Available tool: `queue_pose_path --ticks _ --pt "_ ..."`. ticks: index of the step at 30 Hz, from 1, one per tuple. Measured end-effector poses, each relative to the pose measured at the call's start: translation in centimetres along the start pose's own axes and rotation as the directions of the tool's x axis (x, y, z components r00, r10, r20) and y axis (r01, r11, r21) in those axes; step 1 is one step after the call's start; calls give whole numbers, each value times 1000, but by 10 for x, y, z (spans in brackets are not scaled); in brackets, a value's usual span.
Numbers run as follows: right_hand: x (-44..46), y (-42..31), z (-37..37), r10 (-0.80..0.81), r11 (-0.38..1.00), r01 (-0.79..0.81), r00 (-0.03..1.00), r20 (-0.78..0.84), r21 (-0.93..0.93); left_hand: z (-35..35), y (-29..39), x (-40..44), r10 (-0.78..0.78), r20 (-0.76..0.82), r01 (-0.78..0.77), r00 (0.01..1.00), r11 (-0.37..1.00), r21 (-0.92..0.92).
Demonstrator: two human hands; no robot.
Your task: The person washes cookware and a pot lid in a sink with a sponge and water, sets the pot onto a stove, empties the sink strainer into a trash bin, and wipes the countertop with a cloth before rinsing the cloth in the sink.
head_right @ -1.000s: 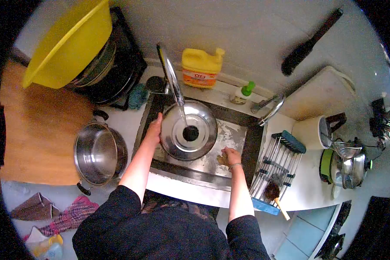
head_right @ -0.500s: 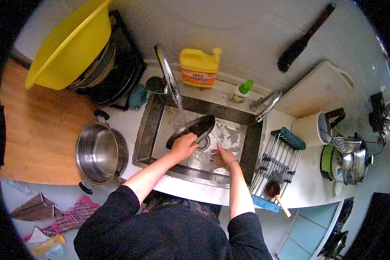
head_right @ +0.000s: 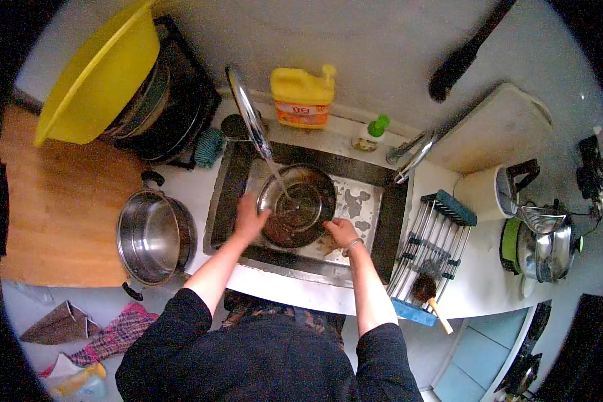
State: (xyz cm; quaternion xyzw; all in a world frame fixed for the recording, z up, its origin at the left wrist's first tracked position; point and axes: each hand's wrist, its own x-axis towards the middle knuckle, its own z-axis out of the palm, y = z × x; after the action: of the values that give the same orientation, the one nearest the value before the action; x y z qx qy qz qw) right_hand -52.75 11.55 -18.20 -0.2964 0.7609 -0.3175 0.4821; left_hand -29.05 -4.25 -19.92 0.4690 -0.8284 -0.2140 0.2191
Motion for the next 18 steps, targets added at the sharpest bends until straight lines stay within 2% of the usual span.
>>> queue_pose_path --ticks 1,2,3,4,5,7,8,9,10,11,12,13,14,15,16,17,18 --pt "-2 -9 -6 30 999 -31 997 72 13 14 -32 2 -154 -70 155 986 988 10" --pt "-14 -29 -13 -47 989 33 994 98 145 6 -42 9 -468 359 575 808 759 -305" --pt "-8 -24 -15 -46 989 32 994 100 144 -2 -50 13 -458 775 898 436 285 -336" --pt "1 -11 -22 -83 993 71 988 128 96 6 -62 11 -308 872 921 380 40 -387" --pt "11 2 -28 -119 992 112 981 154 51 17 -69 8 -307 873 921 380 40 -387" --pt "29 25 -33 -98 995 93 988 117 45 12 -48 9 -256 773 809 580 74 -583" --pt "39 33 -34 -111 984 102 992 53 146 -2 -30 16 -316 711 778 628 227 -586" --pt "47 39 -32 -121 962 120 993 -13 245 -11 -15 22 -320 709 778 628 232 -584" --pt "51 43 -22 -86 955 96 995 -50 282 -21 -4 26 -328 643 721 692 347 -600" --pt "51 41 -11 -89 952 98 995 -45 291 -31 8 30 -324 572 654 754 460 -601" --pt "51 37 0 3 981 -13 999 51 193 -45 22 34 -328 539 622 776 538 -568" --pt "47 26 11 104 990 -116 985 138 81 -54 26 35 -333 535 622 776 545 -562" --pt "44 16 20 149 986 -138 981 121 -89 -61 28 33 -385 522 644 761 543 -538" --pt "47 21 25 147 987 -136 980 131 -85 -66 27 30 -437 507 668 743 538 -514" --pt "55 32 31 158 985 -168 966 202 32 -71 23 26 -472 506 692 722 476 -543" --pt "63 43 35 163 968 -207 949 271 143 -76 20 21 -478 504 695 719 475 -540" --pt "63 41 31 88 969 -138 968 235 205 -84 21 16 -494 629 799 600 334 -500"
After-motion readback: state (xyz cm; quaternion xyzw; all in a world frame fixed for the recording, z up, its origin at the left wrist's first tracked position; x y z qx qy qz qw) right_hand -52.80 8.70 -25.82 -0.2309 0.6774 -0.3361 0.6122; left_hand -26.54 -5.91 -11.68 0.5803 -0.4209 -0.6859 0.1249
